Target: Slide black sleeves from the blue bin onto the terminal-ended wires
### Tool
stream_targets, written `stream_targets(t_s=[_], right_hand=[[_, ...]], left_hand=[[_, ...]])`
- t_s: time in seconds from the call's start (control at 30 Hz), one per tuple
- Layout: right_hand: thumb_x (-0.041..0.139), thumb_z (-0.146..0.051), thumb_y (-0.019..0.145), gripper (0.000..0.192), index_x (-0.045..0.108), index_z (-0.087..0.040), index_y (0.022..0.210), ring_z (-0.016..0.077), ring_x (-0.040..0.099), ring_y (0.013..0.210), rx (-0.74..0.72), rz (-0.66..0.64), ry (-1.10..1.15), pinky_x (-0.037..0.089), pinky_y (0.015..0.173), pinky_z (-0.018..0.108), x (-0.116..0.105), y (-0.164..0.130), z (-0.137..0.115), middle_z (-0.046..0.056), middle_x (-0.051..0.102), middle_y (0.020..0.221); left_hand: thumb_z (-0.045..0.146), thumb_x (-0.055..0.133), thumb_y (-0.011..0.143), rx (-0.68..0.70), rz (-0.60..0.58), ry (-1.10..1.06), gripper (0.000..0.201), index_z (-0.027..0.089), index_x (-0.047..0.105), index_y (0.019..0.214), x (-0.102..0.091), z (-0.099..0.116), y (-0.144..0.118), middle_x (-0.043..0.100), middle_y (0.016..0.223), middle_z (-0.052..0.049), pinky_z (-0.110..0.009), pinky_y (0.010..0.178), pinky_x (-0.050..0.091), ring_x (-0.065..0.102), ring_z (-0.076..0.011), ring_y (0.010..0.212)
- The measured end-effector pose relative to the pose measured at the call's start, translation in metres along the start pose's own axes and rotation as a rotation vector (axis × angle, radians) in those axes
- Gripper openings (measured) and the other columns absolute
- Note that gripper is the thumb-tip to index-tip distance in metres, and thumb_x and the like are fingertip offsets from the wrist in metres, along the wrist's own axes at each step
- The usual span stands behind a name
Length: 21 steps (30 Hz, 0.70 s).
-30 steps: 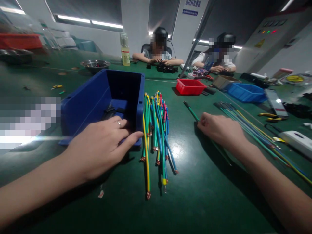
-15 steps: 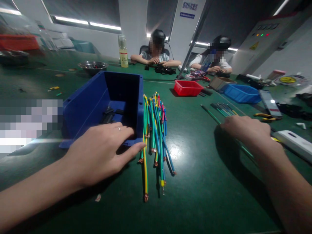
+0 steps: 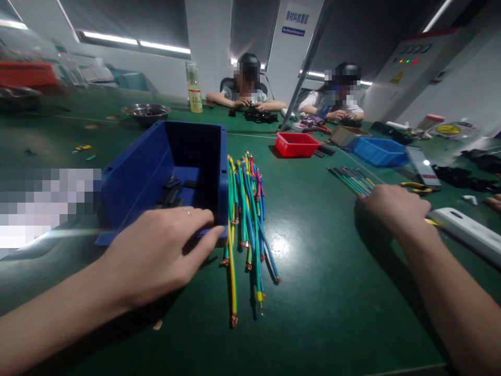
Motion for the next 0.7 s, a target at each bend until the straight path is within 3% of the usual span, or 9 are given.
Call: stream_targets(t_s=[0.1, 0.23, 0.4, 0.53, 0.63, 0.7], right_hand=[[0.056, -0.056, 0.083, 0.054, 0.076, -0.008, 0.068, 0.0136, 0.043, 0.041, 0.128, -0.136, -0.047, 0.025, 0.045, 0.036, 0.003, 0.0, 0.011, 0.021, 0.062, 0.065], [0.06, -0.055, 0.081, 0.049, 0.077, -0.009, 0.071, 0.0106, 0.036, 0.04, 0.244, -0.255, -0.05, 0.028, 0.046, 0.037, 0.004, -0.001, 0.02, 0.02, 0.063, 0.067], [0.051, -0.05, 0.089, 0.055, 0.074, -0.001, 0.1, 0.0202, 0.05, 0.054, 0.239, -0.202, 0.018, 0.035, 0.053, 0.039, -0.004, 0.004, 0.004, 0.028, 0.068, 0.085], [0.041, -0.036, 0.096, 0.043, 0.067, -0.005, 0.11, 0.0283, 0.062, 0.083, 0.091, -0.102, 0.156, 0.044, 0.069, 0.04, -0.008, 0.003, -0.057, 0.027, 0.069, 0.104], [0.047, -0.031, 0.096, 0.029, 0.066, -0.015, 0.111, 0.0229, 0.064, 0.1, -0.159, -0.136, 0.316, 0.049, 0.086, 0.034, -0.01, -0.014, -0.131, 0.014, 0.07, 0.112], [0.044, -0.023, 0.096, 0.032, 0.062, -0.015, 0.122, 0.0238, 0.061, 0.111, -0.424, -0.138, 0.472, 0.049, 0.095, 0.038, -0.023, -0.035, -0.183, 0.013, 0.068, 0.12]], left_hand=[[0.039, 0.041, 0.099, -0.045, 0.014, -0.056, 0.031, 0.022, 0.064, 0.086, -0.002, -0.002, 0.0, 0.069, 0.072, -0.001, -0.03, 0.056, 0.043, 0.065, -0.019, 0.062], [0.037, 0.044, 0.097, -0.091, 0.033, -0.096, 0.024, 0.022, 0.062, 0.092, -0.004, -0.004, 0.001, 0.068, 0.07, 0.0, -0.028, 0.053, 0.041, 0.064, -0.0168, 0.058], [0.036, 0.041, 0.099, -0.056, 0.018, -0.063, 0.027, 0.021, 0.062, 0.091, -0.001, -0.002, 0.0, 0.067, 0.071, 0.0, -0.029, 0.056, 0.041, 0.064, -0.0174, 0.06], [0.035, 0.04, 0.1, -0.042, 0.063, -0.026, 0.028, 0.021, 0.062, 0.091, -0.003, 0.0, 0.0, 0.067, 0.071, 0.001, -0.029, 0.057, 0.042, 0.063, -0.0168, 0.06], [0.033, 0.04, 0.102, -0.003, 0.127, -0.038, 0.029, 0.02, 0.063, 0.089, -0.008, 0.003, 0.0, 0.067, 0.072, 0.001, -0.027, 0.056, 0.042, 0.063, -0.0154, 0.061], [0.033, 0.042, 0.103, 0.028, 0.163, -0.06, 0.027, 0.02, 0.063, 0.09, -0.01, 0.006, 0.0, 0.068, 0.074, 0.002, -0.025, 0.054, 0.041, 0.064, -0.014, 0.062]])
Point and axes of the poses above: each hand's wrist, its own y-axis towards the middle knuckle, its own x-axis out of the palm, z = x × y, the point moved 9 cm from there along y, towards the middle knuckle
